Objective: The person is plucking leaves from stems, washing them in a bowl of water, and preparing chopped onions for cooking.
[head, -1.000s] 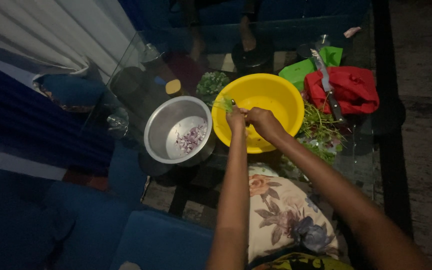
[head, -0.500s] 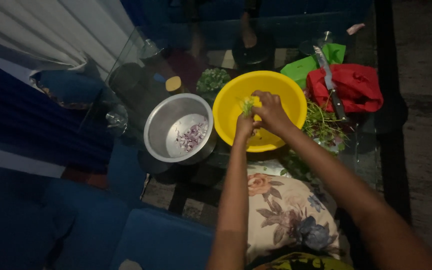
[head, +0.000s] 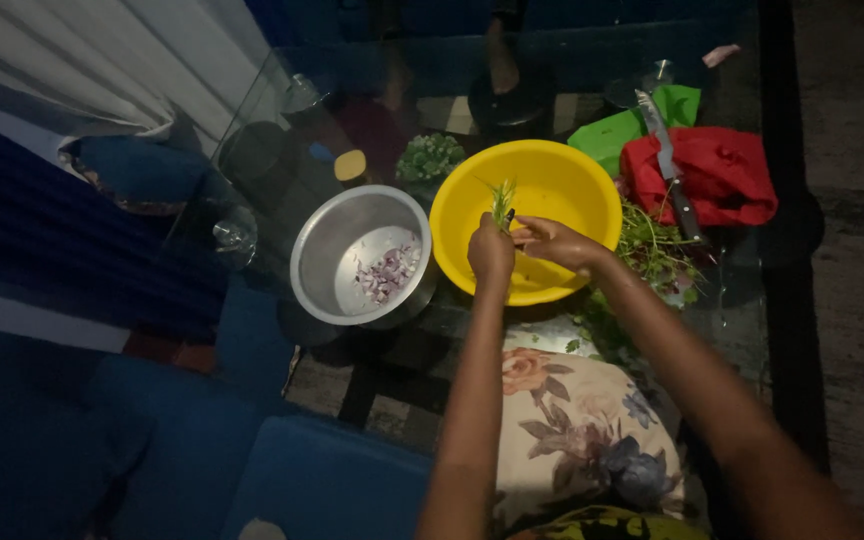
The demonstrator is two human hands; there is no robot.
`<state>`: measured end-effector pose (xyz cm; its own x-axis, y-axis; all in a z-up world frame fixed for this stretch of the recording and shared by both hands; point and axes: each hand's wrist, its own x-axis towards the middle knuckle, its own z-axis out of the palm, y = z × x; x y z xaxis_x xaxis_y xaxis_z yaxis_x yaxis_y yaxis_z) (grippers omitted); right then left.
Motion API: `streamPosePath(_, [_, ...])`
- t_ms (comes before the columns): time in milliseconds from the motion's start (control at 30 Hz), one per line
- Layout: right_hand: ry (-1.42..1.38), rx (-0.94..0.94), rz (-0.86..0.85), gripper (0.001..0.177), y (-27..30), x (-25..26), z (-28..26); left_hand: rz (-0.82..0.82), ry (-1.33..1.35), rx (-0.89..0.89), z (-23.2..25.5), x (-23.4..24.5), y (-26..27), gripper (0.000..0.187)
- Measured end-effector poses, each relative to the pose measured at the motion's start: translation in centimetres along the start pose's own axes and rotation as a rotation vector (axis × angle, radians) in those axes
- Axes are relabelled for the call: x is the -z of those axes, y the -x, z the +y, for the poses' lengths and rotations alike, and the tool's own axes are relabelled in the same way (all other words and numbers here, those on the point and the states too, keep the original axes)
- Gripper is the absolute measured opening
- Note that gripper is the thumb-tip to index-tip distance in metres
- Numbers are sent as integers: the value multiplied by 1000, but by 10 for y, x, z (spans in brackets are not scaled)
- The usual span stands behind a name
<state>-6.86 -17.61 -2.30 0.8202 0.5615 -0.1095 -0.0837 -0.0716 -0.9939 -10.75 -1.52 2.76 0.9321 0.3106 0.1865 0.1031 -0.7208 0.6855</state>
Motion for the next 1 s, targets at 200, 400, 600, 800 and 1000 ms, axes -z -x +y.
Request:
streamPosePath(200, [-226, -110, 189, 57, 6, -44, -41, -3, -76, -184, -36, -63, 9, 31])
streamPosePath(400, [-344, 63, 281, 36, -21, -37, -11, -197, -142, -112, 21, -6, 35, 43])
streamPosePath(600, [-296, 92, 294, 34, -17, -41, -28, -197, -42, -20, 21, -5, 27, 39])
streamPosePath(800, [-113, 149, 367, 35, -29, -35, -7, -220, -61, -170, -11, -20, 17, 18])
streamPosePath(1000, [-187, 129, 329, 31, -36, -25, -4, -566, 553, 41, -13, -13, 10, 13])
